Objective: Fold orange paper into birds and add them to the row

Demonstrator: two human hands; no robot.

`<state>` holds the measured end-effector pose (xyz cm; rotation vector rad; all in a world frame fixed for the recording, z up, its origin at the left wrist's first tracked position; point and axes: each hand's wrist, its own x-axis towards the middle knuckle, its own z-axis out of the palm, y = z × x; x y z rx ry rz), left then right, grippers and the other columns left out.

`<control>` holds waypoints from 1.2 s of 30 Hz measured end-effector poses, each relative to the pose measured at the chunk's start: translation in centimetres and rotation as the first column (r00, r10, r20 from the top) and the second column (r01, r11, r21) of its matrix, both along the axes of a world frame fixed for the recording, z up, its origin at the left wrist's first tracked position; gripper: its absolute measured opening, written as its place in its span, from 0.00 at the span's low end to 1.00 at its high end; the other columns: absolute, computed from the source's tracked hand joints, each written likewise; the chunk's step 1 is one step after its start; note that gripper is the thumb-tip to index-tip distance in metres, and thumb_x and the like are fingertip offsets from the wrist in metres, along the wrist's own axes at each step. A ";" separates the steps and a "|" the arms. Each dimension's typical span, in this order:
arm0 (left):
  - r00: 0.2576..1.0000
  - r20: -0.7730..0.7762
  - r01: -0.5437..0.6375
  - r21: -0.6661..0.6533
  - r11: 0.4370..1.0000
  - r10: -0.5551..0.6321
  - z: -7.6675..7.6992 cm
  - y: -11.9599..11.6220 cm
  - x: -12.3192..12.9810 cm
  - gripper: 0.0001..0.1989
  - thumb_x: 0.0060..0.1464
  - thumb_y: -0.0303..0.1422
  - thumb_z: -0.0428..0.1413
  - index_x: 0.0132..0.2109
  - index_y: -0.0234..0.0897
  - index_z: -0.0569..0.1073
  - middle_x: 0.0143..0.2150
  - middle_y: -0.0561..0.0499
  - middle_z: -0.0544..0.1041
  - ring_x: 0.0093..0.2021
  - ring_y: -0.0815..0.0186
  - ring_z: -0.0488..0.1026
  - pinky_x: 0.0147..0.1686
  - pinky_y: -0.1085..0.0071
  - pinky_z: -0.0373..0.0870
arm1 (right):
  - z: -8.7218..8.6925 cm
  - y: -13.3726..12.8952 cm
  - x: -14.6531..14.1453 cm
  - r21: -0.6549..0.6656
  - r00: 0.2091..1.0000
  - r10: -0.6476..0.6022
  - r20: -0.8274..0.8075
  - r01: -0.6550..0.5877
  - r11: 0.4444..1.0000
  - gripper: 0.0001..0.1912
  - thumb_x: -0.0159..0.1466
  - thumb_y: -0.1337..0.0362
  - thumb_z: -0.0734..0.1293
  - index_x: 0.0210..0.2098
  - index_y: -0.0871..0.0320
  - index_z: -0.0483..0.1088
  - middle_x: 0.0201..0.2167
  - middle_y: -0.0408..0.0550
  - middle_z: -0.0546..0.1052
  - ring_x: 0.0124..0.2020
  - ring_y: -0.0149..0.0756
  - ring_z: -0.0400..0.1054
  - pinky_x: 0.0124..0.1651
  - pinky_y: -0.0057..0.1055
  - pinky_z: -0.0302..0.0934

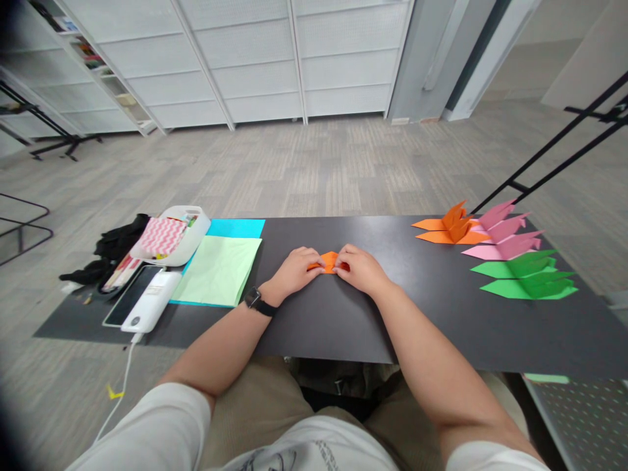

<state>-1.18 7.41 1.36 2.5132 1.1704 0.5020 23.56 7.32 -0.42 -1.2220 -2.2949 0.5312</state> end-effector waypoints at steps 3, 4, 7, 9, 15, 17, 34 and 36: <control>1.000 0.011 0.011 0.002 1.000 -0.011 -0.1 0.0 -0.2 0.06 0.69 0.30 0.60 0.45 0.40 0.83 0.47 0.49 0.83 0.47 0.60 0.76 0.55 0.61 0.69 | -0.1 0.1 0.0 -0.010 1.000 -0.002 -0.011 0.001 1.000 0.04 0.65 0.68 0.71 0.36 0.52 0.75 0.42 0.46 0.76 0.41 0.38 0.73 0.48 0.36 0.67; 1.000 0.015 0.022 0.003 1.000 -0.022 -0.2 0.0 -0.3 0.07 0.69 0.30 0.59 0.45 0.40 0.83 0.47 0.49 0.83 0.47 0.60 0.75 0.55 0.61 0.69 | -0.1 0.1 0.0 -0.011 1.000 0.000 -0.016 0.000 1.000 0.04 0.65 0.69 0.71 0.37 0.52 0.75 0.42 0.46 0.76 0.42 0.39 0.73 0.49 0.36 0.67; 0.998 0.019 0.059 0.014 0.998 -0.059 -0.3 0.1 -0.6 0.10 0.69 0.29 0.58 0.47 0.42 0.85 0.48 0.49 0.83 0.48 0.60 0.75 0.56 0.61 0.69 | -0.2 0.2 0.1 -0.008 1.000 0.016 -0.016 -0.016 1.000 0.05 0.66 0.70 0.70 0.38 0.52 0.75 0.42 0.46 0.75 0.43 0.39 0.73 0.50 0.37 0.67; 0.997 0.012 0.078 0.024 0.997 -0.078 -0.4 0.1 -0.8 0.12 0.71 0.30 0.56 0.49 0.44 0.85 0.49 0.50 0.83 0.48 0.60 0.74 0.56 0.60 0.69 | -0.2 0.3 0.2 -0.003 0.999 0.034 -0.008 -0.034 0.999 0.05 0.66 0.70 0.70 0.38 0.52 0.75 0.42 0.46 0.76 0.44 0.40 0.73 0.51 0.38 0.67; 0.991 -0.059 0.120 0.052 0.991 -0.117 -0.5 0.1 -0.9 0.18 0.73 0.29 0.53 0.54 0.54 0.85 0.52 0.51 0.81 0.52 0.60 0.73 0.58 0.59 0.67 | -0.1 0.3 0.3 0.024 0.999 0.029 0.037 -0.030 0.999 0.04 0.67 0.68 0.71 0.38 0.52 0.75 0.42 0.47 0.77 0.46 0.42 0.73 0.54 0.41 0.67; 0.990 -0.078 0.121 0.064 0.991 -0.116 -0.6 0.0 -0.9 0.18 0.72 0.29 0.54 0.54 0.56 0.85 0.52 0.51 0.81 0.53 0.60 0.73 0.59 0.58 0.66 | -0.2 0.3 0.3 0.026 0.998 0.028 0.049 -0.029 0.999 0.02 0.68 0.66 0.72 0.39 0.52 0.76 0.42 0.48 0.77 0.45 0.42 0.73 0.54 0.41 0.67; 0.988 -0.095 0.129 0.037 0.991 -0.125 -0.2 -0.2 -1.1 0.20 0.72 0.27 0.52 0.54 0.54 0.85 0.55 0.50 0.79 0.54 0.61 0.72 0.63 0.57 0.65 | 0.5 0.7 3.8 0.000 0.959 -0.211 0.192 0.215 0.977 0.22 0.60 0.57 0.80 0.51 0.50 0.76 0.49 0.52 0.77 0.53 0.55 0.73 0.57 0.51 0.68; 0.987 -0.093 0.135 0.037 0.990 -0.131 -0.1 -0.2 -1.1 0.20 0.72 0.27 0.52 0.55 0.54 0.85 0.56 0.50 0.79 0.55 0.60 0.72 0.63 0.56 0.65 | 0.6 0.7 3.5 0.001 0.975 -0.189 0.113 0.190 0.982 0.20 0.63 0.57 0.77 0.53 0.49 0.77 0.50 0.52 0.77 0.54 0.53 0.73 0.59 0.51 0.68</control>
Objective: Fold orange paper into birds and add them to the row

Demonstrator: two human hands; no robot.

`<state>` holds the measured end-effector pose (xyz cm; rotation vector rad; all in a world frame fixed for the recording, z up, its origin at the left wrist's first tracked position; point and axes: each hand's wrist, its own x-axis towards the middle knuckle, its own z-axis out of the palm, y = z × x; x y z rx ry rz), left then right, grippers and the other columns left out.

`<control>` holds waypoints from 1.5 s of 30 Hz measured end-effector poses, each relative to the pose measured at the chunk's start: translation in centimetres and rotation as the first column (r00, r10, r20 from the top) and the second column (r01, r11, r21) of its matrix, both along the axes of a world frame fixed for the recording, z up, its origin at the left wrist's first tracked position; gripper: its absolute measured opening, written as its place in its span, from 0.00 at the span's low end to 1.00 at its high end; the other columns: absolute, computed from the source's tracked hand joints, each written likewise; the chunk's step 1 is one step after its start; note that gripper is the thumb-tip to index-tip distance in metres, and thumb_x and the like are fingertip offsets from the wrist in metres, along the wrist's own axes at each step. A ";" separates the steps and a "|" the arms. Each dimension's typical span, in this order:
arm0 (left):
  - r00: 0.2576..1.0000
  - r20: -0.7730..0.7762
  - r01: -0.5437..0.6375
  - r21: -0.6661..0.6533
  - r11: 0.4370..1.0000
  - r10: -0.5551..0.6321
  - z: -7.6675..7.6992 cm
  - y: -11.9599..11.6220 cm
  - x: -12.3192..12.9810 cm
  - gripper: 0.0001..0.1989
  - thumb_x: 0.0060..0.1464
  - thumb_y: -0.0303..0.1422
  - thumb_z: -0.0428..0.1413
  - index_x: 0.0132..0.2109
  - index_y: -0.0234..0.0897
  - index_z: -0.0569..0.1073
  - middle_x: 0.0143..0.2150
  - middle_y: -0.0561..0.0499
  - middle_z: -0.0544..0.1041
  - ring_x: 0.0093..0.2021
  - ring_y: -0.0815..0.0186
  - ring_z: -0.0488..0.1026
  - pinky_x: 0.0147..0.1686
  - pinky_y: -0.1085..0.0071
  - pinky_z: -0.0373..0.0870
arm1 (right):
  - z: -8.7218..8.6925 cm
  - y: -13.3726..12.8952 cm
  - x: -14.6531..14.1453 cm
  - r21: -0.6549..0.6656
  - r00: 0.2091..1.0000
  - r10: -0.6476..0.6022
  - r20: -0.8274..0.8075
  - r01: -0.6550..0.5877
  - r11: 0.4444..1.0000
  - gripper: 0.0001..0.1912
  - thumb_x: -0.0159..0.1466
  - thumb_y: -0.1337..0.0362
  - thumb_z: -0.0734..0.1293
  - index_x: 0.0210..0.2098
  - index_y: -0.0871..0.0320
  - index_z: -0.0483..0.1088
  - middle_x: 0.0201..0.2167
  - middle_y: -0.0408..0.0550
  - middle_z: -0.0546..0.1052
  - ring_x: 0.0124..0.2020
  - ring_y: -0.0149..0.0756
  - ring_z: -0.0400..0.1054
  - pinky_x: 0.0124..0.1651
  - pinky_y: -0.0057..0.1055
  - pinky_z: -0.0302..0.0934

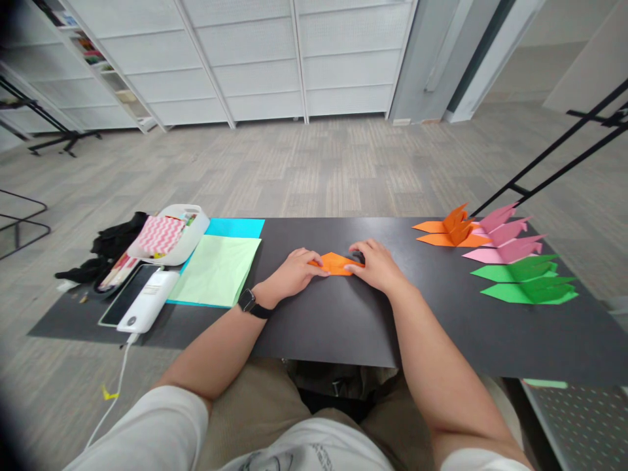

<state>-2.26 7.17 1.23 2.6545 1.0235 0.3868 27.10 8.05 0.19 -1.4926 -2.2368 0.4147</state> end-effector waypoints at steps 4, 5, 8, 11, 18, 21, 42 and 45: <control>1.000 -0.008 0.002 0.016 1.000 -0.002 0.0 -0.1 0.0 0.20 0.72 0.27 0.51 0.55 0.55 0.85 0.55 0.50 0.79 0.55 0.60 0.72 0.66 0.53 0.63 | -0.4 -0.3 -1.6 0.065 0.994 0.089 -0.066 -0.085 0.994 0.16 0.67 0.58 0.73 0.55 0.46 0.80 0.56 0.53 0.75 0.59 0.52 0.71 0.65 0.54 0.65; 1.000 -0.016 0.001 0.022 1.000 -0.001 0.0 -0.2 0.0 0.21 0.72 0.27 0.51 0.55 0.55 0.84 0.55 0.50 0.79 0.55 0.60 0.72 0.68 0.51 0.61 | -0.6 -0.3 -2.0 0.076 0.994 0.097 -0.047 -0.093 0.993 0.16 0.67 0.59 0.74 0.54 0.45 0.81 0.59 0.53 0.74 0.62 0.53 0.69 0.66 0.57 0.64; 0.999 -0.044 -0.004 0.026 1.000 0.006 0.2 -0.3 -0.1 0.22 0.71 0.25 0.52 0.57 0.57 0.83 0.55 0.51 0.78 0.56 0.60 0.72 0.73 0.47 0.56 | -1.3 -0.4 -2.7 0.081 0.994 0.106 -0.002 -0.105 0.991 0.14 0.66 0.61 0.75 0.51 0.43 0.84 0.63 0.53 0.73 0.65 0.57 0.66 0.68 0.61 0.62; 0.998 -0.066 -0.011 0.021 1.000 0.012 0.6 -0.5 -0.1 0.23 0.69 0.23 0.53 0.56 0.58 0.84 0.55 0.52 0.78 0.57 0.60 0.72 0.75 0.45 0.54 | -1.8 -0.3 -2.7 0.071 0.995 0.101 0.005 -0.101 0.992 0.15 0.65 0.61 0.76 0.51 0.41 0.84 0.64 0.52 0.72 0.67 0.57 0.65 0.69 0.63 0.61; 0.996 -0.083 -0.016 0.046 0.999 0.020 1.9 -1.1 -0.2 0.20 0.65 0.25 0.57 0.55 0.52 0.85 0.56 0.48 0.77 0.59 0.56 0.71 0.74 0.45 0.56 | -2.2 0.0 -2.3 0.077 0.995 0.102 0.020 -0.104 0.992 0.16 0.66 0.60 0.76 0.52 0.41 0.84 0.66 0.52 0.70 0.70 0.57 0.63 0.75 0.69 0.51; 0.995 -0.090 -0.047 0.069 0.997 0.053 2.0 -1.4 -0.4 0.20 0.64 0.25 0.57 0.54 0.51 0.86 0.56 0.47 0.77 0.57 0.55 0.70 0.72 0.45 0.58 | -2.2 -0.1 -2.3 0.078 0.996 0.087 0.033 -0.089 0.993 0.16 0.65 0.60 0.77 0.52 0.40 0.84 0.67 0.51 0.70 0.71 0.59 0.62 0.75 0.70 0.50; 0.982 0.187 0.004 0.012 1.000 -0.006 1.9 -2.1 0.9 0.18 0.67 0.25 0.53 0.58 0.43 0.80 0.58 0.47 0.82 0.60 0.59 0.76 0.66 0.57 0.70 | -2.0 0.1 -2.8 0.156 0.999 -0.035 0.041 0.028 0.987 0.14 0.67 0.54 0.74 0.51 0.45 0.83 0.66 0.56 0.71 0.70 0.64 0.61 0.72 0.78 0.49; 0.992 0.122 0.013 -0.008 1.000 -0.012 1.1 -2.0 1.5 0.15 0.69 0.29 0.55 0.59 0.41 0.78 0.62 0.45 0.80 0.63 0.57 0.75 0.69 0.55 0.68 | -1.8 0.2 -3.2 0.150 0.999 -0.028 0.039 0.022 0.988 0.13 0.68 0.55 0.72 0.51 0.46 0.82 0.66 0.55 0.73 0.70 0.62 0.62 0.72 0.76 0.49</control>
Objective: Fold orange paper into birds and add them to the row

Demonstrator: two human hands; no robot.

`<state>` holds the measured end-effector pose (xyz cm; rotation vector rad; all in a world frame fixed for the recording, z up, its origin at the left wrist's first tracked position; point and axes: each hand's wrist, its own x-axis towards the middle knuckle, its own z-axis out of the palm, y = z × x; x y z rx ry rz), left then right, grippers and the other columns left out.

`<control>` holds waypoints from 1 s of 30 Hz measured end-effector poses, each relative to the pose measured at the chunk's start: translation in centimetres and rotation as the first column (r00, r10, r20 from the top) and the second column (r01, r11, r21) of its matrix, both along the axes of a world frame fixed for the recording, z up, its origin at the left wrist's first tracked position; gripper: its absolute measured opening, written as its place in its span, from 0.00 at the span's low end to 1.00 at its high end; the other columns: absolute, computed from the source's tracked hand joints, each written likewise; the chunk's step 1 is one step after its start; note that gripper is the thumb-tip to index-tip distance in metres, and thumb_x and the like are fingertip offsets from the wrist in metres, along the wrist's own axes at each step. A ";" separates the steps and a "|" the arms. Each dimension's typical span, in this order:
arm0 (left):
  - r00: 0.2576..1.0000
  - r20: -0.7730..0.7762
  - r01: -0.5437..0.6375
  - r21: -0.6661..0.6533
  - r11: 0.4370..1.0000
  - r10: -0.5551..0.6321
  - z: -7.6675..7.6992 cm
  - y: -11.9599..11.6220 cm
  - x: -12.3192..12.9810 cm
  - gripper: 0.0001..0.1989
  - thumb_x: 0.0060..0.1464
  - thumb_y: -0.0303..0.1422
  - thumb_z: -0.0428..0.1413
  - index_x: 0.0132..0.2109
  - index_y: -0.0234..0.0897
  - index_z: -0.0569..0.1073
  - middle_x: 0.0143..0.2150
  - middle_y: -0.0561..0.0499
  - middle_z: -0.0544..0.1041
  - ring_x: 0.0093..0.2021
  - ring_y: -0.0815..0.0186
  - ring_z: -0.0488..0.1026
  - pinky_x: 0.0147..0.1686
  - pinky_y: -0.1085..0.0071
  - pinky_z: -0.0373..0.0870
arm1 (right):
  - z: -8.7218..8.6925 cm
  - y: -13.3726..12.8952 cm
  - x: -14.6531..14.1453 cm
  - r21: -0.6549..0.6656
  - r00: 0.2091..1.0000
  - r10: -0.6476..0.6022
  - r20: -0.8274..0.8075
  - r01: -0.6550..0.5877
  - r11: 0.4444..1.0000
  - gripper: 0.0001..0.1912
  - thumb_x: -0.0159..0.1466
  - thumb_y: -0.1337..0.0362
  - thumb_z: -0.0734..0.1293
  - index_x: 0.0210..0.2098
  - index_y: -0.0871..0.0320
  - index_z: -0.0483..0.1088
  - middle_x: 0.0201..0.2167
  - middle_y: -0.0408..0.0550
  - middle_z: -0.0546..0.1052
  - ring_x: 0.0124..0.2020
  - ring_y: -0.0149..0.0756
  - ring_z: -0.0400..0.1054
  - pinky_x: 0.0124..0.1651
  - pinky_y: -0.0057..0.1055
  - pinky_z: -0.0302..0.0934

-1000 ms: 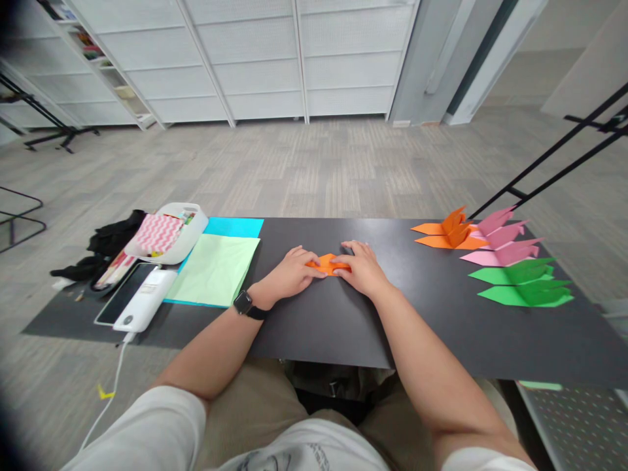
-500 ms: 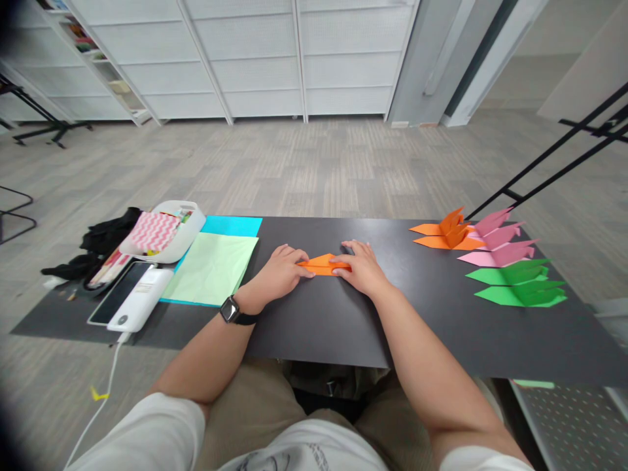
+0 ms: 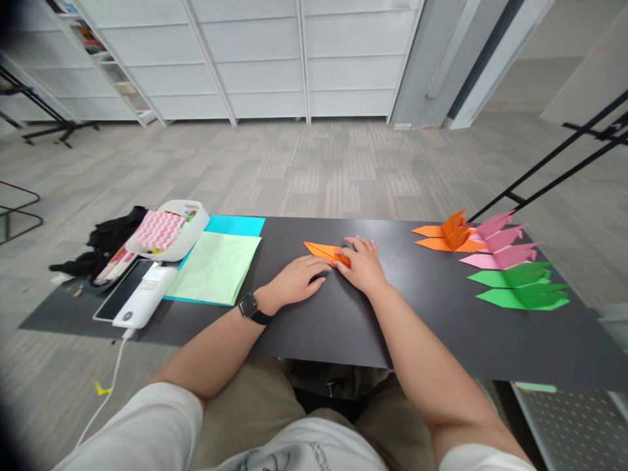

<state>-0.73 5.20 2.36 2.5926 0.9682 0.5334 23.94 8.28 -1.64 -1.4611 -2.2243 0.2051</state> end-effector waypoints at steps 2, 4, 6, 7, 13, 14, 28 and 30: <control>0.999 -0.046 -0.025 -0.003 1.000 0.025 -0.1 0.2 0.1 0.13 0.70 0.32 0.55 0.58 0.41 0.78 0.60 0.45 0.81 0.63 0.56 0.75 0.70 0.53 0.66 | 0.2 0.1 0.0 -0.011 0.999 0.035 -0.006 -0.035 0.999 0.12 0.70 0.56 0.70 0.50 0.46 0.82 0.66 0.53 0.74 0.70 0.61 0.63 0.73 0.74 0.49; 0.993 -0.078 -0.083 0.006 0.996 0.084 -0.1 0.3 0.1 0.12 0.71 0.35 0.56 0.57 0.42 0.78 0.60 0.45 0.81 0.63 0.55 0.74 0.72 0.51 0.63 | 0.4 0.1 0.2 -0.018 0.998 0.069 -0.014 -0.069 0.997 0.12 0.72 0.58 0.68 0.50 0.47 0.83 0.65 0.52 0.75 0.70 0.59 0.63 0.73 0.72 0.50; 0.982 -0.098 -0.160 0.021 0.987 0.161 0.1 0.4 0.0 0.12 0.71 0.36 0.56 0.58 0.42 0.77 0.60 0.45 0.81 0.63 0.55 0.74 0.73 0.48 0.58 | 0.5 -0.1 0.3 -0.020 0.995 0.098 -0.023 -0.098 0.995 0.13 0.72 0.60 0.66 0.49 0.47 0.83 0.65 0.53 0.74 0.70 0.58 0.63 0.74 0.70 0.51; 0.975 -0.103 -0.196 0.026 0.980 0.197 0.2 0.4 -0.1 0.13 0.72 0.37 0.56 0.58 0.42 0.77 0.60 0.46 0.81 0.63 0.55 0.74 0.74 0.46 0.57 | 0.6 -0.2 0.3 -0.021 0.993 0.119 -0.025 -0.120 0.993 0.13 0.71 0.62 0.66 0.49 0.48 0.83 0.66 0.53 0.74 0.71 0.57 0.63 0.74 0.70 0.52; 0.963 -0.088 -0.256 0.017 0.967 0.257 -0.1 0.7 -0.6 0.15 0.73 0.43 0.54 0.58 0.43 0.79 0.59 0.47 0.81 0.61 0.55 0.74 0.74 0.44 0.54 | 0.9 -1.2 -0.6 -0.073 0.939 0.341 -0.046 -0.344 0.936 0.24 0.59 0.73 0.67 0.50 0.44 0.82 0.69 0.47 0.71 0.74 0.55 0.60 0.76 0.72 0.45; 0.965 -0.085 -0.248 0.019 0.968 0.249 -0.2 0.8 -0.6 0.15 0.73 0.43 0.54 0.57 0.44 0.79 0.59 0.48 0.81 0.61 0.56 0.74 0.74 0.43 0.54 | 0.9 -1.2 -0.6 -0.068 0.938 0.340 -0.060 -0.344 0.937 0.25 0.60 0.73 0.66 0.50 0.44 0.81 0.68 0.47 0.71 0.74 0.54 0.60 0.76 0.72 0.45; 0.986 -0.084 -0.146 -0.022 0.989 0.144 -0.4 1.0 -0.9 0.17 0.68 0.41 0.59 0.61 0.48 0.79 0.66 0.50 0.79 0.67 0.55 0.71 0.77 0.44 0.48 | 0.7 -0.5 0.9 -0.010 0.971 0.235 -0.052 -0.236 0.972 0.11 0.67 0.64 0.69 0.44 0.47 0.83 0.61 0.49 0.78 0.70 0.55 0.65 0.75 0.72 0.45; 0.985 -0.081 -0.154 -0.025 0.988 0.152 -0.5 1.0 -0.9 0.19 0.68 0.45 0.60 0.61 0.47 0.79 0.66 0.49 0.79 0.67 0.54 0.72 0.77 0.43 0.47 | 0.7 -0.4 1.0 -0.016 0.970 0.237 -0.055 -0.238 0.971 0.10 0.68 0.64 0.68 0.43 0.47 0.83 0.61 0.50 0.78 0.70 0.54 0.65 0.76 0.72 0.46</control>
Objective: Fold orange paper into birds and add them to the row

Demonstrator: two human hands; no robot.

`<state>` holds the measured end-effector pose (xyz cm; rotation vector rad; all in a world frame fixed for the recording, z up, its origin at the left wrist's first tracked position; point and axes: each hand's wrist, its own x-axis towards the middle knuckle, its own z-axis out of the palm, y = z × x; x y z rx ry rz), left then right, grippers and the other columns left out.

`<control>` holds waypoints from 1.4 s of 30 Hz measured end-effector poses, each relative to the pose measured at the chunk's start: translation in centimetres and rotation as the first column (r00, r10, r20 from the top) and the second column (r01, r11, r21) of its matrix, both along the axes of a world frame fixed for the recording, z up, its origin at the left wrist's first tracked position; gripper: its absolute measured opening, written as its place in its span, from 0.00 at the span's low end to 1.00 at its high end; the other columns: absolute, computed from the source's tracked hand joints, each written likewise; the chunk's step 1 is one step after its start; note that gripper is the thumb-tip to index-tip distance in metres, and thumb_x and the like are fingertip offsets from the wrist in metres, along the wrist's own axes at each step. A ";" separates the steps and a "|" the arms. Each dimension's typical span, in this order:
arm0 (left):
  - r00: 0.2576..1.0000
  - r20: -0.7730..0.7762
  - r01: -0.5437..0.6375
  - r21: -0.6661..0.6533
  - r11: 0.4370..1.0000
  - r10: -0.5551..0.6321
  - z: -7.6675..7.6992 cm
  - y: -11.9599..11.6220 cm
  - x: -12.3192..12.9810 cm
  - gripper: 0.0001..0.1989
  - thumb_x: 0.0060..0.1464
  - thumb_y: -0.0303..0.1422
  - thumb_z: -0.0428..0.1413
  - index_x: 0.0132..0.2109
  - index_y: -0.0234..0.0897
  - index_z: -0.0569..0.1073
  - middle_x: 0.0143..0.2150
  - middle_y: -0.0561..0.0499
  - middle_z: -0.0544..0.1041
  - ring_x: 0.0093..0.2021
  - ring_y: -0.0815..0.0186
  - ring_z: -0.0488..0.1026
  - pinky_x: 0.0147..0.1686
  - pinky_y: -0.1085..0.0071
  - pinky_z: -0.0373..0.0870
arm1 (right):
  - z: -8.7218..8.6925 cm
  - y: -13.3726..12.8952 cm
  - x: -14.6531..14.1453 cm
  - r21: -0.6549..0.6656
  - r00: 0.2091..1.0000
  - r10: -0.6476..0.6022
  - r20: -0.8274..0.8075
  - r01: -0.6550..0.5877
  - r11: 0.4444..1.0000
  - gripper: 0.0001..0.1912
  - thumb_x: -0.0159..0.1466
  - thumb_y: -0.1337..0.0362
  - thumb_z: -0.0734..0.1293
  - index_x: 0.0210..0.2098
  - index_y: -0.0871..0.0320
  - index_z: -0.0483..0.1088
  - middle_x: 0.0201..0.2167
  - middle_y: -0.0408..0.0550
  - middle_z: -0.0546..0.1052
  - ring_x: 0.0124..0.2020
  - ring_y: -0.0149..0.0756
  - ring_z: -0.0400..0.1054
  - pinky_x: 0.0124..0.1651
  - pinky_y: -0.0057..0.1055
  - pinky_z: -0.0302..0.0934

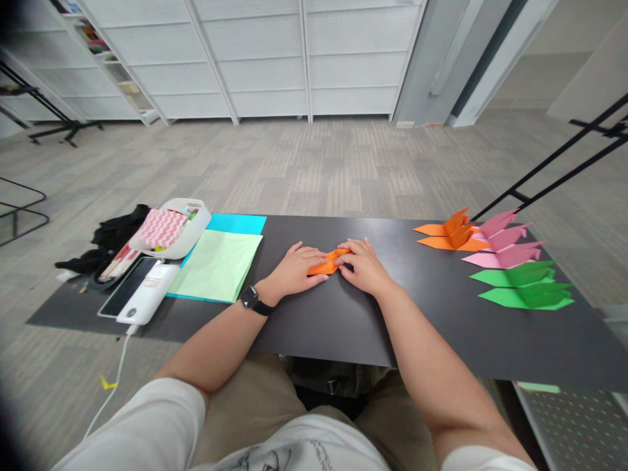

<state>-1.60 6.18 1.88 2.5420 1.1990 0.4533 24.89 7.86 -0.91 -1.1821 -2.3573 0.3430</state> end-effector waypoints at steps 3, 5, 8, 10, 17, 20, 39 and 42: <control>1.000 0.001 -0.011 -0.003 1.000 0.011 -0.1 0.1 0.1 0.20 0.67 0.48 0.61 0.60 0.47 0.79 0.66 0.49 0.79 0.67 0.53 0.72 0.77 0.44 0.47 | 0.0 0.1 0.0 -0.013 1.000 0.005 -0.001 -0.005 1.000 0.10 0.69 0.63 0.68 0.43 0.46 0.83 0.61 0.50 0.77 0.69 0.53 0.66 0.76 0.70 0.46; 1.000 0.007 -0.026 -0.007 1.000 0.026 -0.1 0.2 0.2 0.20 0.66 0.47 0.62 0.61 0.46 0.78 0.65 0.48 0.79 0.66 0.54 0.73 0.77 0.45 0.48 | 0.0 0.1 0.0 -0.014 1.000 0.003 -0.001 -0.003 1.000 0.10 0.69 0.62 0.67 0.43 0.46 0.83 0.61 0.50 0.77 0.69 0.52 0.66 0.76 0.70 0.47; 0.999 0.015 -0.036 -0.010 0.999 0.036 -0.2 0.2 0.3 0.19 0.66 0.45 0.63 0.59 0.44 0.77 0.62 0.47 0.81 0.63 0.55 0.76 0.77 0.47 0.50 | 0.0 0.0 -0.2 -0.017 1.000 0.001 0.002 -0.001 1.000 0.10 0.70 0.62 0.67 0.42 0.47 0.83 0.61 0.50 0.77 0.69 0.52 0.66 0.76 0.69 0.47; 0.999 0.021 -0.033 -0.008 0.999 0.033 -0.3 0.3 0.3 0.16 0.67 0.44 0.62 0.57 0.44 0.78 0.61 0.48 0.81 0.63 0.56 0.76 0.77 0.47 0.50 | 0.2 -0.2 -0.3 -0.025 1.000 0.005 0.003 -0.005 1.000 0.10 0.70 0.62 0.67 0.42 0.48 0.82 0.61 0.50 0.77 0.69 0.52 0.66 0.76 0.69 0.47; 0.998 0.051 -0.034 -0.037 0.999 0.036 -1.0 0.6 0.1 0.10 0.71 0.40 0.58 0.54 0.47 0.80 0.64 0.51 0.80 0.67 0.58 0.73 0.78 0.46 0.47 | 0.6 -0.4 -0.8 -0.051 1.000 -0.002 0.015 0.003 0.999 0.08 0.69 0.58 0.69 0.43 0.47 0.83 0.62 0.53 0.74 0.68 0.54 0.66 0.76 0.72 0.45; 0.997 0.071 -0.032 -0.050 0.998 0.036 -1.1 0.6 0.1 0.10 0.70 0.39 0.58 0.54 0.47 0.80 0.63 0.52 0.81 0.66 0.58 0.73 0.77 0.45 0.48 | 0.5 -0.4 -0.9 -0.059 1.000 -0.012 0.010 0.012 0.998 0.08 0.70 0.58 0.69 0.41 0.49 0.82 0.63 0.54 0.73 0.68 0.54 0.66 0.76 0.72 0.45; 0.995 0.095 -0.037 -0.007 0.999 0.038 -1.2 1.0 0.4 0.11 0.68 0.39 0.62 0.54 0.42 0.79 0.55 0.49 0.85 0.55 0.57 0.79 0.67 0.54 0.65 | -0.3 -0.3 -1.1 -0.078 0.999 -0.052 -0.012 0.050 0.996 0.08 0.68 0.57 0.70 0.36 0.50 0.81 0.62 0.53 0.74 0.69 0.55 0.65 0.76 0.73 0.44; 0.995 0.092 -0.042 -0.025 0.999 0.044 -1.0 1.0 0.4 0.12 0.68 0.39 0.62 0.55 0.43 0.79 0.55 0.49 0.84 0.56 0.57 0.79 0.67 0.54 0.65 | -0.2 -0.3 -1.3 -0.072 0.997 -0.073 -0.003 0.072 0.995 0.08 0.67 0.57 0.70 0.35 0.51 0.80 0.62 0.54 0.74 0.69 0.56 0.65 0.75 0.74 0.45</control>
